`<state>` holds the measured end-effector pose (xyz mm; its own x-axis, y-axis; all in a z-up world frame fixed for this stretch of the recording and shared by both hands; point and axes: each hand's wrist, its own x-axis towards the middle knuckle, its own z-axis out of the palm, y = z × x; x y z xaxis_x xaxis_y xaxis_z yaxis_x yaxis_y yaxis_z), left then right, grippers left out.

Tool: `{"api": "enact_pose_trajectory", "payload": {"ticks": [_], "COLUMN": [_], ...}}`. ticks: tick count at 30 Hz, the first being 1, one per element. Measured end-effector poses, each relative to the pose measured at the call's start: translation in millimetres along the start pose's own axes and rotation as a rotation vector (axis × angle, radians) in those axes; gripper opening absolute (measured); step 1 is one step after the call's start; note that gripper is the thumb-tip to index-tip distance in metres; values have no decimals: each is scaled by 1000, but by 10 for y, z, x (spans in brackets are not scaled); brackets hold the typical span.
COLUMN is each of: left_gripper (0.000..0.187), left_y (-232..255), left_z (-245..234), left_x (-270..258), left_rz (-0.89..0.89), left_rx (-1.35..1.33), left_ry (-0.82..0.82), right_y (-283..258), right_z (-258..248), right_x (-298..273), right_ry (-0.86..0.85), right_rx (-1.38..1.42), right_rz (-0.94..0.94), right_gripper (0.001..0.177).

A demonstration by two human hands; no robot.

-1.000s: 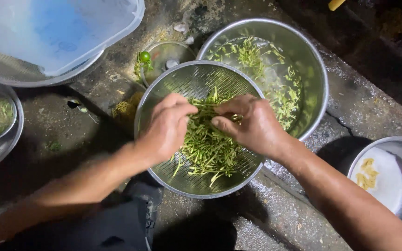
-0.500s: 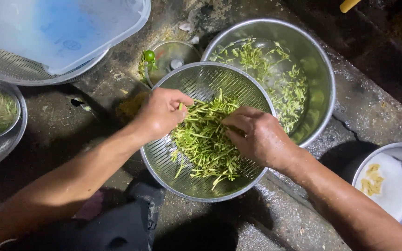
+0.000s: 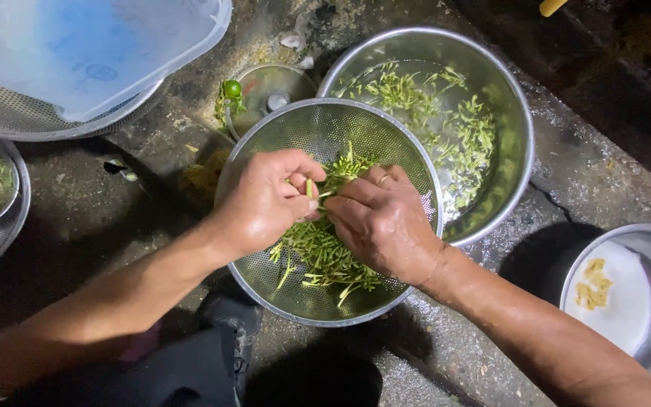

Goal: The person sits on the floor and processes green vegetables by hand, separating stems and leaves into a metal bowl. They then rinse the vegetables with water from a tap and transfer them into a metal colander to drain.

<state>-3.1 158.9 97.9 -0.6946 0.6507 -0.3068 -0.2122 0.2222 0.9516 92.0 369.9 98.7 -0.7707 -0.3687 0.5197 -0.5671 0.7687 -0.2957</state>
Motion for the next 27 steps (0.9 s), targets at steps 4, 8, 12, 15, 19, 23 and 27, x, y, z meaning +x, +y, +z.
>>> {"api": "enact_pose_trajectory", "payload": {"ticks": [4, 8, 12, 15, 19, 23, 27], "left_gripper": [34, 27, 27, 36, 31, 12, 22], "left_y": [-83, 56, -3, 28, 94, -547, -369], "left_z": [91, 164, 141, 27, 36, 87, 5], "left_x": [-101, -210, -257, -239, -235, -128, -144], "left_rz": [72, 529, 571, 426, 239, 287, 289], "left_rx": [-26, 374, 389, 484, 907, 1129, 1109], "left_ry": [19, 53, 60, 72, -54, -188, -67], "right_y": [20, 128, 224, 305, 296, 236, 293], "right_z": [179, 495, 1, -120, -115, -225, -113], "right_x": [-93, -437, -119, -90, -129, -74, -220], "right_ry": [23, 42, 70, -10, -113, -208, -136], "right_rx": [71, 453, 465, 375, 163, 144, 57], "right_rz": [47, 388, 640, 493, 371, 327, 228], "right_gripper": [11, 17, 19, 10, 26, 26, 29]}}
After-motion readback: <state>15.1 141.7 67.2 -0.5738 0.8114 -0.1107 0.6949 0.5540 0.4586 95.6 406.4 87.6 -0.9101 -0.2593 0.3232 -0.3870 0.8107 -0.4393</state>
